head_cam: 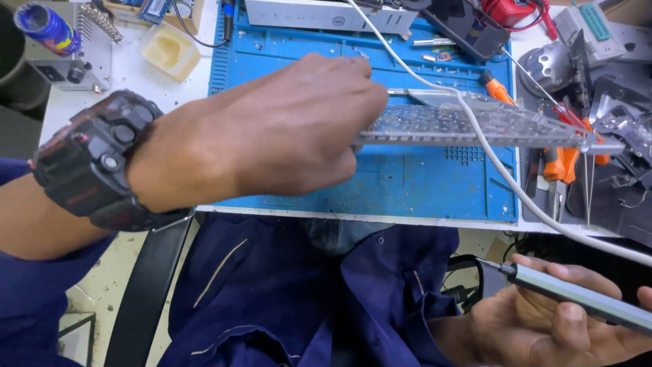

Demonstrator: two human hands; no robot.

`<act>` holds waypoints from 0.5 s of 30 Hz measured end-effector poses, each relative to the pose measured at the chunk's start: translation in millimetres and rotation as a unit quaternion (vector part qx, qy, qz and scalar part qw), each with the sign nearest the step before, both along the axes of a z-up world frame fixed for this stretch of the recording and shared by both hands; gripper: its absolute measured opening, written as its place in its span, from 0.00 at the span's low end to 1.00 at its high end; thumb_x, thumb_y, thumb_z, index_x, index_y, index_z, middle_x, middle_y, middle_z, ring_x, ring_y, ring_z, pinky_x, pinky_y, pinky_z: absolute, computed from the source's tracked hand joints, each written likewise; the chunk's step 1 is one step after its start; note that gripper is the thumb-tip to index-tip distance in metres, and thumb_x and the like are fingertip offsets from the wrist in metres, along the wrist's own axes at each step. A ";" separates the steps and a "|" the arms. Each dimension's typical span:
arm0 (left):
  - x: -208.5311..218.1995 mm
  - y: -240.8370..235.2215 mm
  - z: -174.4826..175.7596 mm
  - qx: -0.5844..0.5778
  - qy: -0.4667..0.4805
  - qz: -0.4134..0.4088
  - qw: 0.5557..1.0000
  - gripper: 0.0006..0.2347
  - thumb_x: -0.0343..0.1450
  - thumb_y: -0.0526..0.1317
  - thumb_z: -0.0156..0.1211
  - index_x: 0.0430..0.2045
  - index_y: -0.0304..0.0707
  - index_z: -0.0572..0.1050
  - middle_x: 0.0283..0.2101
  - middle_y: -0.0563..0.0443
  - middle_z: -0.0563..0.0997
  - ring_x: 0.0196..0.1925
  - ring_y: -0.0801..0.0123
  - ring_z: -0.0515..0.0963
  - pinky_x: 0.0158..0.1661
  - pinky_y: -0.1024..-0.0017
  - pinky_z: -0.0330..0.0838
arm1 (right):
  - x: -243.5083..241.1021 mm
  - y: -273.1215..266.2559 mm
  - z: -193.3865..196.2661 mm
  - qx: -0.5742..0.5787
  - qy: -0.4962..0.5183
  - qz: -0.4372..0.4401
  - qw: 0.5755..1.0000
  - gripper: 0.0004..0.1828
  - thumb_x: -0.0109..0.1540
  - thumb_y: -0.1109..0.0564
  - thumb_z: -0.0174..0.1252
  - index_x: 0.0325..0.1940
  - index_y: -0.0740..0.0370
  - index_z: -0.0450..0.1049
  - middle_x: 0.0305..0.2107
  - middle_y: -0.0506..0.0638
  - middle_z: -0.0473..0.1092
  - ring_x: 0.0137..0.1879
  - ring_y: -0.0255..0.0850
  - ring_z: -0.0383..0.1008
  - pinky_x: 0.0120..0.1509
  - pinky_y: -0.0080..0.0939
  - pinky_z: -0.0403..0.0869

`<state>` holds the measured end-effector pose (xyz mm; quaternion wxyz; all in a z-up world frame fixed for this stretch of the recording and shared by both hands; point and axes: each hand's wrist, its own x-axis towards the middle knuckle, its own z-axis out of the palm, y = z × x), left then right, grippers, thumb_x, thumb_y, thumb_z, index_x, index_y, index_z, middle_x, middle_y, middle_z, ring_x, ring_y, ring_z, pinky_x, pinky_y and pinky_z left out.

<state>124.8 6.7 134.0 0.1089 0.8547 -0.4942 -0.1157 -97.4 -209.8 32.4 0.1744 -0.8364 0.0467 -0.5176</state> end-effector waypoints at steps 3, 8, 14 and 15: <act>-12.1 2.5 -4.6 0.024 0.021 -0.002 0.999 0.07 0.68 0.40 0.57 0.19 0.40 0.71 0.31 0.43 0.76 0.36 0.45 0.73 0.38 0.48 0.65 | 4.3 5.1 -7.7 0.093 -0.065 0.036 0.993 0.14 0.80 0.64 0.37 0.60 0.43 0.60 0.70 0.63 0.49 0.53 0.62 0.65 0.46 0.53 0.82; -46.0 1.5 -23.5 0.025 0.065 0.036 0.997 0.06 0.63 0.26 0.46 0.15 0.36 0.67 0.27 0.47 0.69 0.30 0.57 0.69 0.28 0.57 0.66 | 1.1 6.6 -7.2 0.156 -0.087 0.077 0.981 0.11 0.80 0.59 0.35 0.66 0.51 0.57 0.64 0.62 0.51 0.52 0.57 0.62 0.48 0.55 0.81; -95.2 6.6 -93.9 -0.045 -0.249 0.028 0.967 0.13 0.63 0.27 0.50 0.39 0.27 0.75 0.39 0.39 0.76 0.39 0.56 0.74 0.41 0.64 0.73 | -18.4 -8.7 -25.1 0.327 -0.116 0.093 0.933 0.23 0.80 0.59 0.41 0.80 0.59 0.52 0.49 0.65 0.58 0.41 0.49 0.63 0.52 0.51 0.77; -100.0 6.7 -100.6 -0.029 -0.351 0.039 0.935 0.13 0.68 0.31 0.51 0.45 0.26 0.77 0.44 0.38 0.78 0.44 0.57 0.77 0.49 0.67 0.74 | -17.8 -9.6 -26.7 0.337 -0.117 0.094 0.930 0.23 0.79 0.59 0.41 0.79 0.58 0.52 0.49 0.65 0.59 0.43 0.49 0.64 0.53 0.51 0.78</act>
